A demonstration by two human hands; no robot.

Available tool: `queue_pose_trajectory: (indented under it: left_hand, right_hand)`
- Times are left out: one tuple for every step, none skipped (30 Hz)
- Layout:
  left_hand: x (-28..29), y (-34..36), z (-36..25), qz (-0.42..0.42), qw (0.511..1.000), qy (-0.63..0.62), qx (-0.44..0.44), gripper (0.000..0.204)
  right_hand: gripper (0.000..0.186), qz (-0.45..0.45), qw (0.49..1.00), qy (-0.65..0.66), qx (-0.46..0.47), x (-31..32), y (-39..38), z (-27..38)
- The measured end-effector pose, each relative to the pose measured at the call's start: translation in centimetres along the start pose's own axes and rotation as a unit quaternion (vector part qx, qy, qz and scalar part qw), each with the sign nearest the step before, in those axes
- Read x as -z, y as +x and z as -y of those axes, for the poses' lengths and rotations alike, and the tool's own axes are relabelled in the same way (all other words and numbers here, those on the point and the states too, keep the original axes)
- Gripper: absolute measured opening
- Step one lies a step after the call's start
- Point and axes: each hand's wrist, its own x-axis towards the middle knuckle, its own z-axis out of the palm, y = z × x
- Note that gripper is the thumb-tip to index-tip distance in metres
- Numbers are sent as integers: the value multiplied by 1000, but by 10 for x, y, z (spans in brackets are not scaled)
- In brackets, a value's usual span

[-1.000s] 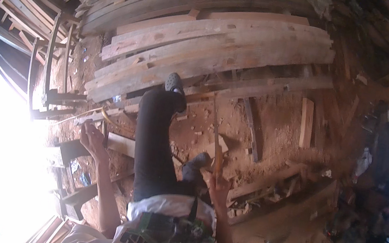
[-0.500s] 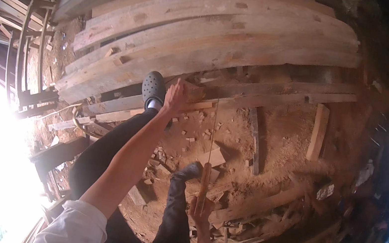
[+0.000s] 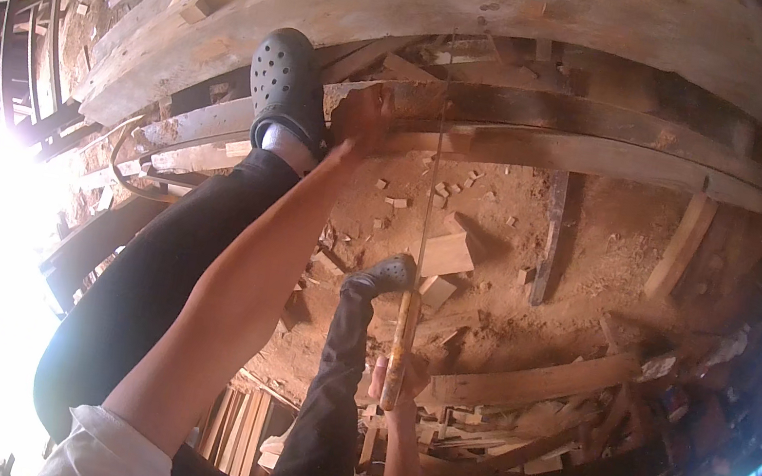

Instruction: The person uses a hand saw to cut a small wooden plank resting on a stack of lumber. They hold the wood with their left hand and saw with their right, completing the cut and separating the piece.

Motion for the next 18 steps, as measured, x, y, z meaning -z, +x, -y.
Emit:
queue_pose_trajectory:
  left_hand:
    - [4,-3,-4,-15,1000,-14,4,47]
    - [7,-3,-7,-37,999,-27,7,45]
    - [9,-4,-10,-41,999,-28,-4,44]
    - [10,-4,-11,-49,998,-27,-15,42]
    - [11,-4,-12,-60,997,-31,-36,41]
    - [10,-4,-11,-56,998,-16,-32,41]
    - [9,-4,-11,-56,998,-8,-35,41]
    - [8,-3,-9,-41,999,1,-26,41]
    - [7,-2,-8,-54,998,12,-25,43]
    - [6,-2,-7,-48,998,26,-12,45]
    - [6,-1,-6,-36,999,36,8,47]
    - [5,-2,-5,-36,999,35,4,47]
    - [5,-3,-5,-30,999,30,8,47]
    - [5,-3,-4,-28,999,22,7,48]
    - [5,-4,-4,-24,999,27,8,47]
    - [5,-5,-5,-20,999,28,2,45]
    - [6,-6,-5,-16,999,31,1,44]
    - [6,-7,-6,-35,999,26,-3,42]
  right_hand:
    - [11,-26,999,-28,-3,-2,-1,1]
    - [11,-25,999,2,-24,0,-1,0]
    - [11,-16,999,30,-39,-1,-2,1]
    - [11,-7,997,57,-56,1,-1,0]
    - [11,-2,995,73,-71,2,-1,1]
    - [11,-9,994,80,-75,4,-1,1]
    - [11,-15,993,87,-78,8,-1,2]
    - [11,-26,992,100,-77,10,0,2]
    - [13,-13,993,74,-89,15,0,3]
    - [13,-5,993,82,-87,18,1,4]
    - [13,2,991,90,-96,22,1,4]
    - [13,5,990,102,-102,25,2,5]
    - [13,30,987,108,-116,29,2,5]
    - [13,21,988,104,-112,32,3,5]
    - [13,31,989,101,-107,34,3,5]
    - [13,40,989,98,-103,35,3,5]
    - [12,30,996,39,-70,36,3,4]
    - [16,30,994,42,-92,36,3,5]
